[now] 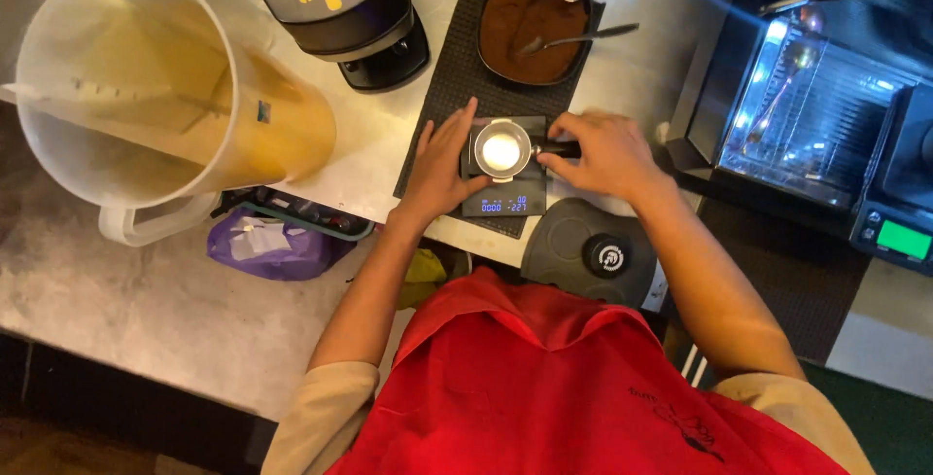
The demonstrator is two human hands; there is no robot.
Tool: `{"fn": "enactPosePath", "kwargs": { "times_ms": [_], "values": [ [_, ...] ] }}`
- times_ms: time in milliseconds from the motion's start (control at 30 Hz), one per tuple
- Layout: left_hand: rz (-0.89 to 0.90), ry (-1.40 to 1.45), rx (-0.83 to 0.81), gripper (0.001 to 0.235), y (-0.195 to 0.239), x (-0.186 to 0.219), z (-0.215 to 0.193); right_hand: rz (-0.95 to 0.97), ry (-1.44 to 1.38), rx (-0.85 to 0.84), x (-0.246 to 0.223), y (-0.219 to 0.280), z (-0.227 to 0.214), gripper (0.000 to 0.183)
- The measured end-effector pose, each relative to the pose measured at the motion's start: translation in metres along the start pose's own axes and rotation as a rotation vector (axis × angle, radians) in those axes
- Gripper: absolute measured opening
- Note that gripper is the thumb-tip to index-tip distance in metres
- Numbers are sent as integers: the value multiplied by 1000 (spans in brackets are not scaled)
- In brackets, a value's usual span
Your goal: Preparing espresso shots by weighing ground coffee in a portafilter, tamping it, and operating an espresso machine.
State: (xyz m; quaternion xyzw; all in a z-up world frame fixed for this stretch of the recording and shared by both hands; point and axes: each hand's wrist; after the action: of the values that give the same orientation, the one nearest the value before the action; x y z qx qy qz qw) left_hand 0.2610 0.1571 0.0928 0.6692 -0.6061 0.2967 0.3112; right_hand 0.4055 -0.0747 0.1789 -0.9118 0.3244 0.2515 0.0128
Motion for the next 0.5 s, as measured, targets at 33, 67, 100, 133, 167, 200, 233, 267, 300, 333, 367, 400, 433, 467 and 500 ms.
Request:
{"fn": "enactPosePath", "kwargs": {
  "times_ms": [33, 67, 100, 133, 167, 200, 233, 267, 300, 333, 367, 400, 433, 467, 500],
  "values": [
    [-1, 9, -15, 127, 4, 0, -1, 16, -3, -7, 8, 17, 22, 29],
    [-1, 24, -7, 128, 8, 1, -1, -85, 107, 214, 15, 34, 43, 26],
    [4, 36, 6, 129, 9, 1, -3, -188, 222, 439, 24, 49, 63, 24],
    [8, 42, -5, 129, 13, 3, -4, -176, 224, 436, 18, 66, 75, 24],
    [-7, 83, 28, 126, 18, 6, -5, -163, 237, 319, 13, 83, 88, 31],
    [-23, 124, 61, 123, 24, 8, -6, -151, 248, 202, 7, 101, 100, 43],
    [-23, 128, 56, 123, 31, 6, -5, -145, 249, 199, 6, 107, 104, 43],
    [-42, 164, 91, 120, 38, 4, -4, -123, 245, 153, 4, 114, 107, 47],
    [-54, 195, 132, 116, 39, 2, -5, -105, 244, 115, 5, 115, 109, 52],
    [-47, 195, 134, 116, 41, -9, 1, -104, 249, 120, 9, 106, 98, 52],
    [-51, 198, 195, 110, 45, -19, 7, -80, 183, 216, 12, 99, 89, 49],
    [-56, 201, 256, 103, 49, -30, 13, -55, 117, 312, 14, 92, 79, 46],
    [-47, 202, 260, 103, 50, -35, 18, -57, 123, 319, 7, 72, 59, 46],
    [-75, 200, 331, 83, 51, -40, 22, 54, -237, 551, 0, 53, 38, 45],
    [-107, 197, 404, 65, 54, -45, 26, 163, -606, 769, -8, 34, 18, 47]
  ]
}}
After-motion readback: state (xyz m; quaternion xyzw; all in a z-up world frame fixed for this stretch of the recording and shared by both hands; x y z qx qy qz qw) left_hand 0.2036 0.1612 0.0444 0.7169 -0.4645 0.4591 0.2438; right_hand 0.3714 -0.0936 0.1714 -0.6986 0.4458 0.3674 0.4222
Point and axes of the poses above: each hand's wrist, its own y-axis away from the middle knuckle, its own z-axis out of the palm, x = y × z, and after that the axes turned 1 degree about -x, right-handed
